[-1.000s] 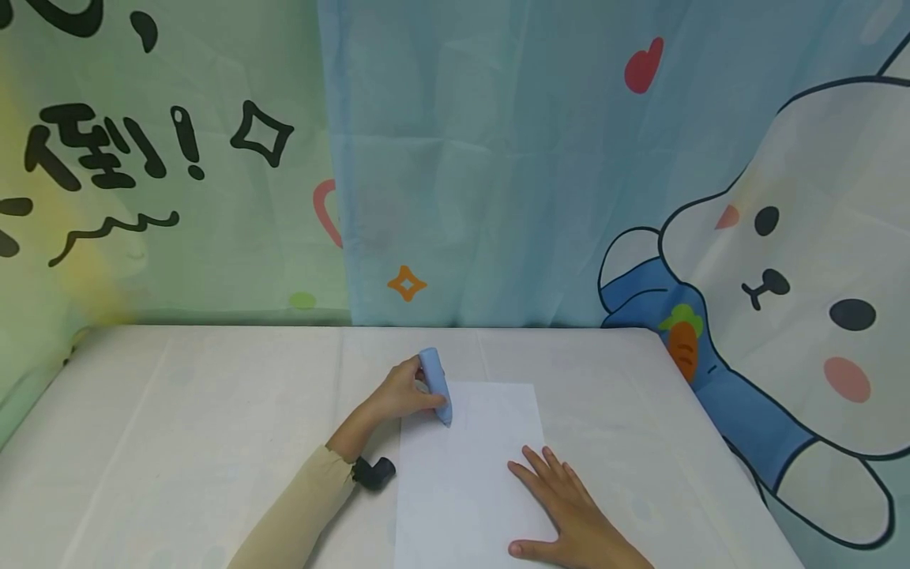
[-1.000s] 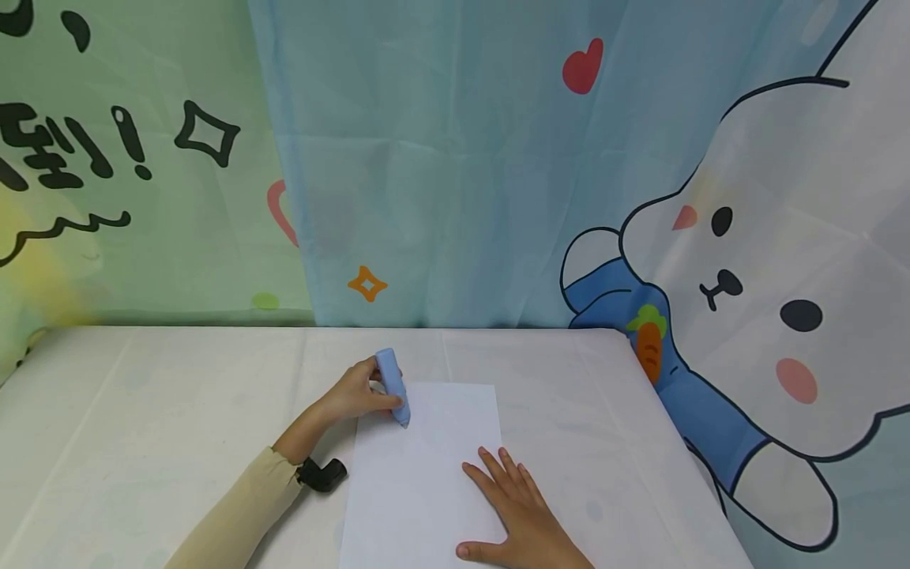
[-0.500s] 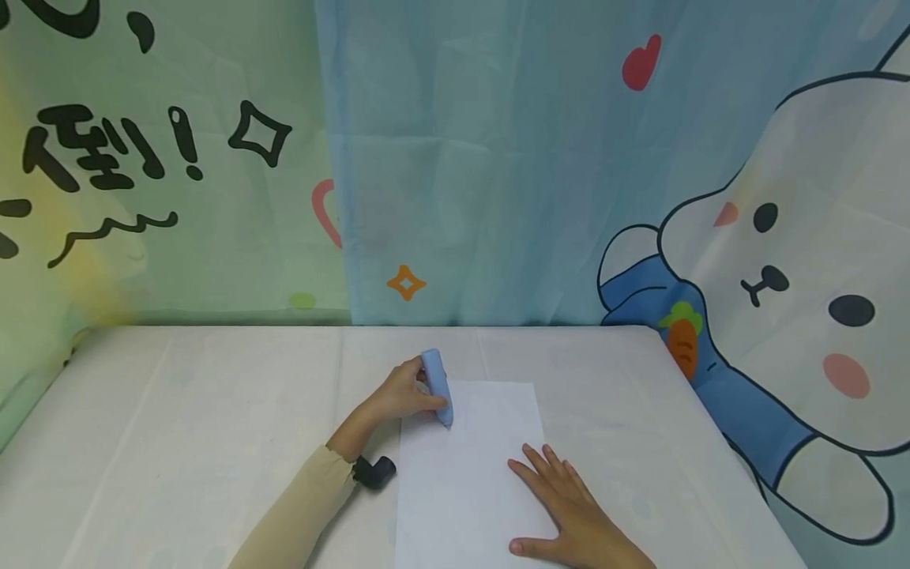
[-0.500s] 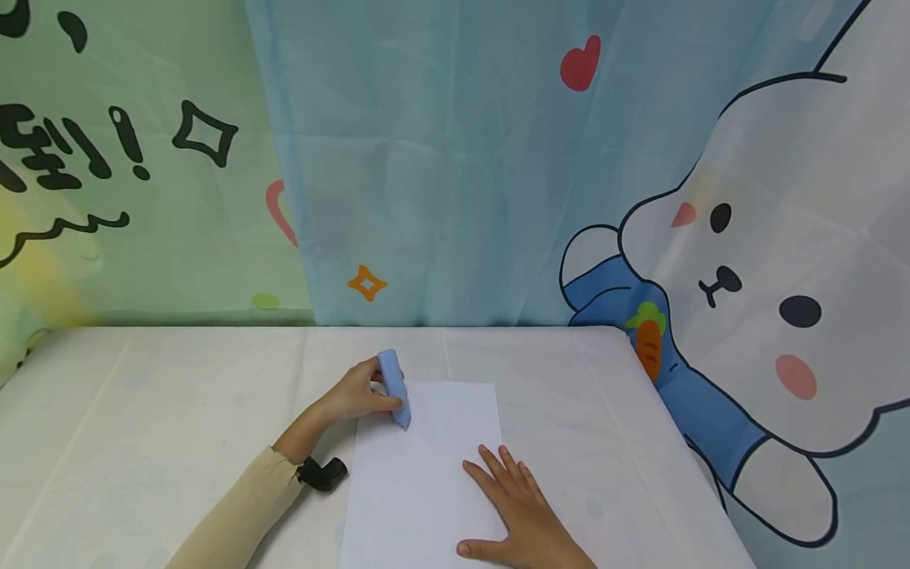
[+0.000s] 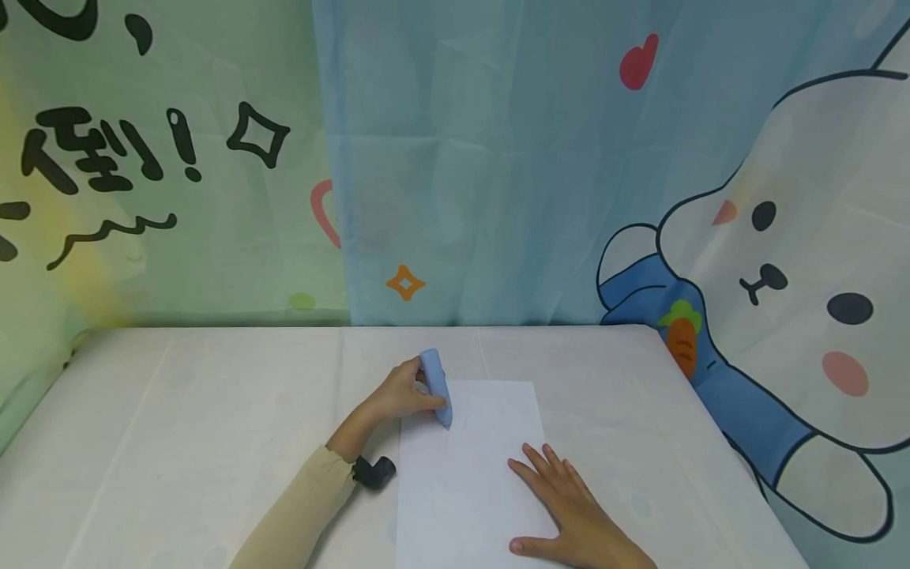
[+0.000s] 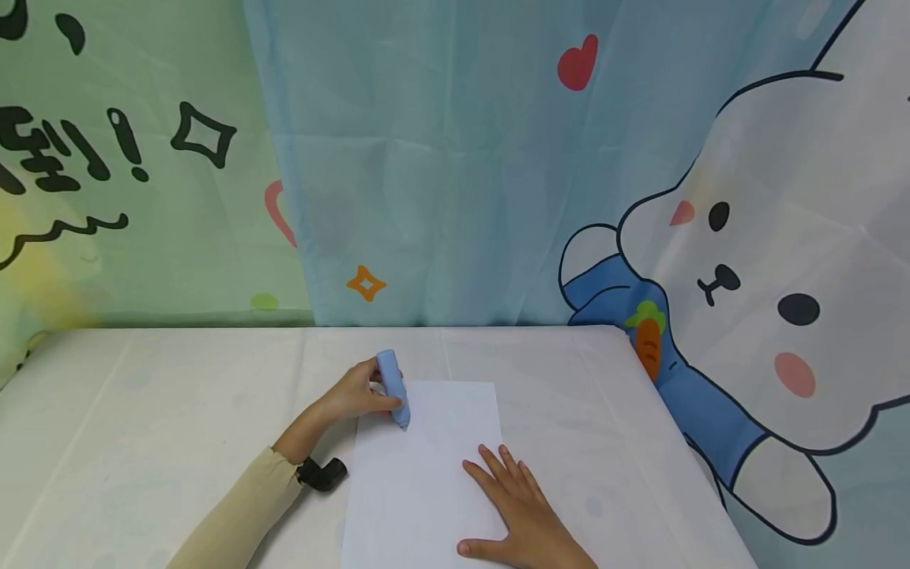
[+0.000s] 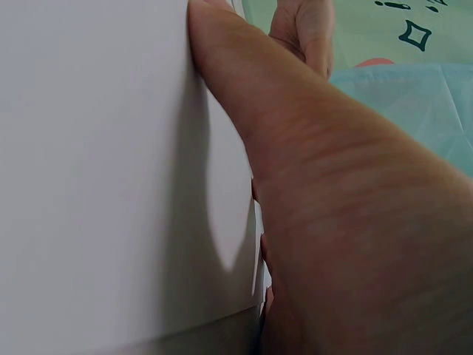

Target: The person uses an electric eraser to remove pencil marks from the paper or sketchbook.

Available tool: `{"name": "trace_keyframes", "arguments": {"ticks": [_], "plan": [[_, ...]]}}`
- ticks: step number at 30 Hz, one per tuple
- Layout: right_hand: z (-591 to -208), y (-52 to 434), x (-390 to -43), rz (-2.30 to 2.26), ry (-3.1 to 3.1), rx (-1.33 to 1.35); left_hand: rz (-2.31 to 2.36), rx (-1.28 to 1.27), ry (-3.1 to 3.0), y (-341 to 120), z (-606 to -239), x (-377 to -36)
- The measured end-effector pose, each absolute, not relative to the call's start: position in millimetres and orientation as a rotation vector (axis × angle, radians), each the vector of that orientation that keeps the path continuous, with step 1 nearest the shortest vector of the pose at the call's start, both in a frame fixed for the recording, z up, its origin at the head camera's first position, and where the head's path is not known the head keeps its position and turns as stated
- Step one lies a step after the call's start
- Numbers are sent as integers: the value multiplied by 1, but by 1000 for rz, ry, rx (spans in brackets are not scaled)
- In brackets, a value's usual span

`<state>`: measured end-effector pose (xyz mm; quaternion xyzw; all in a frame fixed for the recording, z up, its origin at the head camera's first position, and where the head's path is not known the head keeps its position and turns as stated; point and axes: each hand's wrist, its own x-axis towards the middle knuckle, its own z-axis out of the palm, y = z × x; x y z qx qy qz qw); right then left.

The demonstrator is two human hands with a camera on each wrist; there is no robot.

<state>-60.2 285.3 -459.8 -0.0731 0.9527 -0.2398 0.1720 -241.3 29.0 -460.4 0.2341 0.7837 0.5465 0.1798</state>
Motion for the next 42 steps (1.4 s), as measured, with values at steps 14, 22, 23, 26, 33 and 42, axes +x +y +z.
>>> {"name": "trace_keyframes", "arguments": {"ticks": [14, 22, 23, 26, 33, 42], "plan": [[-460, 285, -62, -672, 2702, -201, 1575, 709, 2161, 27, -458, -240], [-461, 286, -61, -671, 2699, -208, 1586, 707, 2149, 27, -459, -239], [-461, 286, -61, -672, 2699, -207, 1577, 715, 2152, 27, -458, -239], [-461, 287, -62, -673, 2697, -207, 1553, 731, 2154, 26, -458, -239], [-462, 286, -62, -670, 2701, -206, 1553, 738, 2153, 27, -459, -239], [-462, 287, -63, -661, 2700, -211, 1571, 739, 2232, 28, -460, -240]]}}
